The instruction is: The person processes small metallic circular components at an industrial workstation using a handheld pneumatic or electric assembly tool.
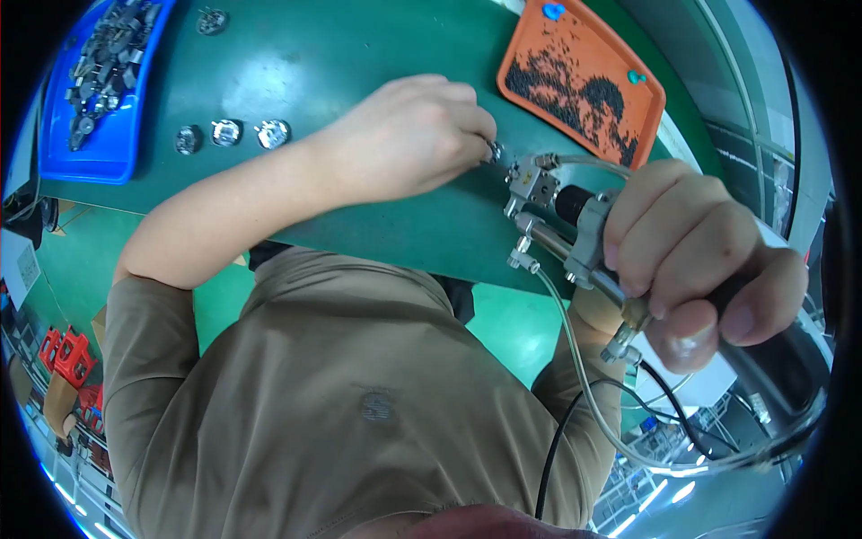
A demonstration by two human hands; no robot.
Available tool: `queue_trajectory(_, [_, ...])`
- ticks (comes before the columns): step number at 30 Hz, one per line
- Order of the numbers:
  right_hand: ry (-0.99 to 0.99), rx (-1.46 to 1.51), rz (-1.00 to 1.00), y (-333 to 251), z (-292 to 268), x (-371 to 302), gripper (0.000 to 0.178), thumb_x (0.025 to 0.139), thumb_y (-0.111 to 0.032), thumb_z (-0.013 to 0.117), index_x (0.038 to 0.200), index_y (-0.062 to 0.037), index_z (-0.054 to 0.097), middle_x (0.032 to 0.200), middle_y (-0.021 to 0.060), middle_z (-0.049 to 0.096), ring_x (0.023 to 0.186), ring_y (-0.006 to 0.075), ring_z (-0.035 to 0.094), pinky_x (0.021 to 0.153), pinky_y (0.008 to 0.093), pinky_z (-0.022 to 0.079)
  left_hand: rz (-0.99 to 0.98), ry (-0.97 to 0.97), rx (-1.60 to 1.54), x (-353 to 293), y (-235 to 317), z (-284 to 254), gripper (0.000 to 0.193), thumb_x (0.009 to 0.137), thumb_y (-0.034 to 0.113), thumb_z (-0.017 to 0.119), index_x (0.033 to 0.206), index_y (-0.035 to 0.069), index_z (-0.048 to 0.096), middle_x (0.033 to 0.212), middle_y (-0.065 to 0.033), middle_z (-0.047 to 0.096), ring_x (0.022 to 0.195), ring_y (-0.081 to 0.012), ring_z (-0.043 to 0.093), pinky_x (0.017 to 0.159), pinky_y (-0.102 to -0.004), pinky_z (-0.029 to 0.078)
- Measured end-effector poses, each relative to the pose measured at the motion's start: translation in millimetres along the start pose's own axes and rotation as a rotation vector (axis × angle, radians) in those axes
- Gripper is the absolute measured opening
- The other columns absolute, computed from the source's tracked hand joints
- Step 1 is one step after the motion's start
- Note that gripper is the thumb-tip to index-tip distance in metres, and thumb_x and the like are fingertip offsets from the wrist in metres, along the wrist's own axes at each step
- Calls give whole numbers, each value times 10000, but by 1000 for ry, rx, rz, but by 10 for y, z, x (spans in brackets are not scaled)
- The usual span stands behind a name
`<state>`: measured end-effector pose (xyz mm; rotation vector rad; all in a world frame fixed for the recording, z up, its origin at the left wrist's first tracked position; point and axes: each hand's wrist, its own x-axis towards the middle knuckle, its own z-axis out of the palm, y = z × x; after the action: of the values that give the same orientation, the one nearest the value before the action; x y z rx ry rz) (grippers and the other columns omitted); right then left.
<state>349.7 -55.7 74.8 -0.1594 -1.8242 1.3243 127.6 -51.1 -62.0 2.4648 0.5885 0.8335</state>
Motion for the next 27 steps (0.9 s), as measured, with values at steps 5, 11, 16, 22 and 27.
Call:
queue_trajectory(5, [138, -24, 7, 61, 289, 111, 397, 788, 118, 760, 978, -87, 478, 636, 60, 592, 464, 235, 563, 458, 360, 472, -71, -64, -6, -107, 81, -33, 122, 807, 134, 726, 917, 82, 738, 992, -41, 673, 918, -251, 638, 811, -388, 516])
queue_trajectory(11, [307, 33, -164, -144, 223, -89, 318, 809, 27, 741, 1014, -98, 532, 628, 18, 582, 472, 176, 567, 460, 305, 475, -43, -43, 173, -49, 177, -228, 134, 790, 127, 696, 917, 99, 727, 974, -21, 672, 915, -221, 640, 808, -377, 516])
queue_trajectory(16, [409, -67, -357, -594, 33, -198, 337, 890, -88, 762, 1177, -114, 588, 666, -15, 616, 485, 78, 581, 483, 241, 525, -184, 221, 674, -390, 4, -1396, 113, 772, 59, 735, 879, 92, 744, 1009, -88, 751, 961, -291, 709, 859, -422, 549])
queue_trajectory(22, [254, -50, -262, -372, -53, -26, 399, 851, 0, 776, 1126, -114, 511, 680, 17, 614, 478, 150, 582, 443, 275, 476, -654, 505, 1067, -1526, -567, -2277, 180, 806, 129, 811, 980, 85, 802, 1199, -123, 735, 1059, -337, 685, 936, -421, 542])
queue_trajectory(27, [328, -80, -210, -432, 1, -95, 378, 867, -16, 758, 1120, -116, 495, 646, 16, 555, 466, 171, 541, 436, 319, 449, -376, 331, 708, -401, -724, -1830, 183, 861, 187, 775, 1016, 93, 797, 1238, -140, 717, 1123, -344, 669, 977, -433, 538])
